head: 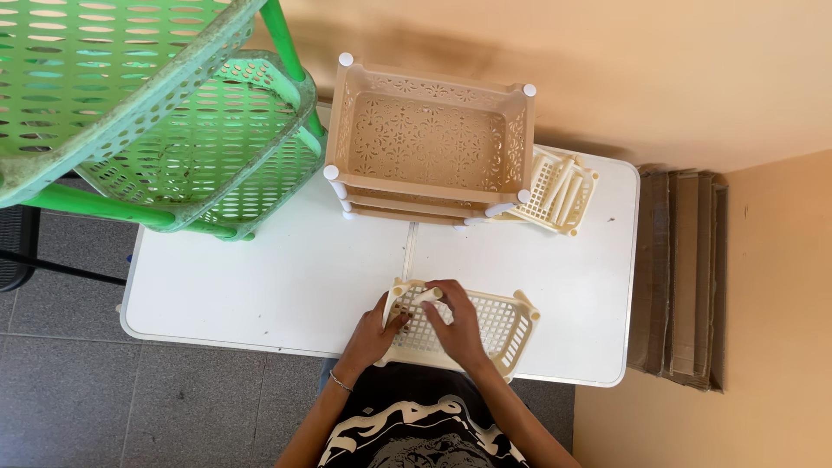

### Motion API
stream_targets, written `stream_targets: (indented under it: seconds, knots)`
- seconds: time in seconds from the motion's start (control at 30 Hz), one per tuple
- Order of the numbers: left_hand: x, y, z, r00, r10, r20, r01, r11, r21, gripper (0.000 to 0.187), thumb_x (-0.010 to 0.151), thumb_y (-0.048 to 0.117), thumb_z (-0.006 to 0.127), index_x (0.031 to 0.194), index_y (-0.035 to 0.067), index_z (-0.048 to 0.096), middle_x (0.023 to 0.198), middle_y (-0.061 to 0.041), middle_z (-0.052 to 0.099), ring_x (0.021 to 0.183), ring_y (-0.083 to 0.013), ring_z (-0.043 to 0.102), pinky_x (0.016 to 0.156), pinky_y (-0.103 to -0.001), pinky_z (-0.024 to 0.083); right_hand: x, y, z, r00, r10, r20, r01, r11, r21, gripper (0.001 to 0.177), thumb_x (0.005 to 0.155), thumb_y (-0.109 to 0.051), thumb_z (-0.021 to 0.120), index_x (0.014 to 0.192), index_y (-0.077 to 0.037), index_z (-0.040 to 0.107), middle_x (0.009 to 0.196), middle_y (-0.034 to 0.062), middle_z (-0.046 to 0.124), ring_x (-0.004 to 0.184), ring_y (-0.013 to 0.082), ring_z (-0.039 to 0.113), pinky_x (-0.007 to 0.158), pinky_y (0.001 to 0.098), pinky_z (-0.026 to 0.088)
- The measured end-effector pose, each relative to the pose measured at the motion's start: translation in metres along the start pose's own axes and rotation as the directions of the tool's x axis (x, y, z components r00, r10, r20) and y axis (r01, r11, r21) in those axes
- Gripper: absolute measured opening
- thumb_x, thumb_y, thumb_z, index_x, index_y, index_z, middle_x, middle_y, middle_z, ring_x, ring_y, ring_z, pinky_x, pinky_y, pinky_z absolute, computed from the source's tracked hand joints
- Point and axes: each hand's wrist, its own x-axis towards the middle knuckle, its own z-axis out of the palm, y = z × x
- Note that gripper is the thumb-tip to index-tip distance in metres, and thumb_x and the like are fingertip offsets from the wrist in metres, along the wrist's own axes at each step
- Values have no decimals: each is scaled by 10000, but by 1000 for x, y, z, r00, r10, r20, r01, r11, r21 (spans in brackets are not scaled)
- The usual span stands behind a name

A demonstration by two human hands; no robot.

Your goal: The person assembles a small plastic storage rack by inserting white cylindrical legs into the corner holes of beige and white plastic trays. They attach legs to multiple trays and stack them to form a two-tier rack on a white table.

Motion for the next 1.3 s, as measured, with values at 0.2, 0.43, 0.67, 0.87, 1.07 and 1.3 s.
stream_targets:
  seconds: [0.2,0.43,0.67,0.87,1.07,1.3]
  knots:
    - [-2,29,-18,961,265,-73,-247,949,196,489,1011,261,614,1418,17,491,974,-235,749,881,-380,753,743,-443,595,16,-22,-43,998,-16,64,-5,951,308,260,967,65,514,1203,-18,583,1490,179,437,1169,226,691,836,338,672]
    - [-6,60,-32,862,502,65,-492,801,342,555,870,68,677,1407,47,536,1202,-191,725,959,-359,727,810,-426,592,63,-45,-63,981,34,192,6,979,-203,323,935,35,643,1219,-106,707,1315,166,500,1125,289,652,901,373,619]
    - [-3,57,-31,841,517,156,-529,727,438,548,863,50,686,1392,55,543,1172,-175,720,928,-326,730,805,-406,592,78,-50,-66,846,115,521,77,941,-331,349,944,-36,658,1249,-197,713,1337,133,507,1080,262,669,938,356,572]
    - [-5,53,-29,830,520,200,-554,730,399,556,861,82,700,1393,47,543,1177,-180,714,898,-328,728,786,-408,590,82,-41,-75,793,29,609,111,975,-192,341,927,-28,687,1234,-174,698,1346,123,511,1100,249,670,954,349,584]
    - [-7,59,-25,830,510,226,-558,761,331,507,899,137,704,1376,47,560,1169,-176,723,884,-321,739,776,-400,594,85,-37,-84,725,40,687,86,985,-149,313,925,-19,684,1209,-149,669,1351,116,503,1152,249,637,990,370,555]
    - [-8,61,-24,836,506,211,-548,783,294,494,914,145,698,1375,32,566,1171,-178,727,884,-328,742,778,-410,592,83,-43,-86,744,49,667,92,980,-175,311,905,-10,694,1183,-149,668,1334,114,493,1180,253,615,1011,377,543]
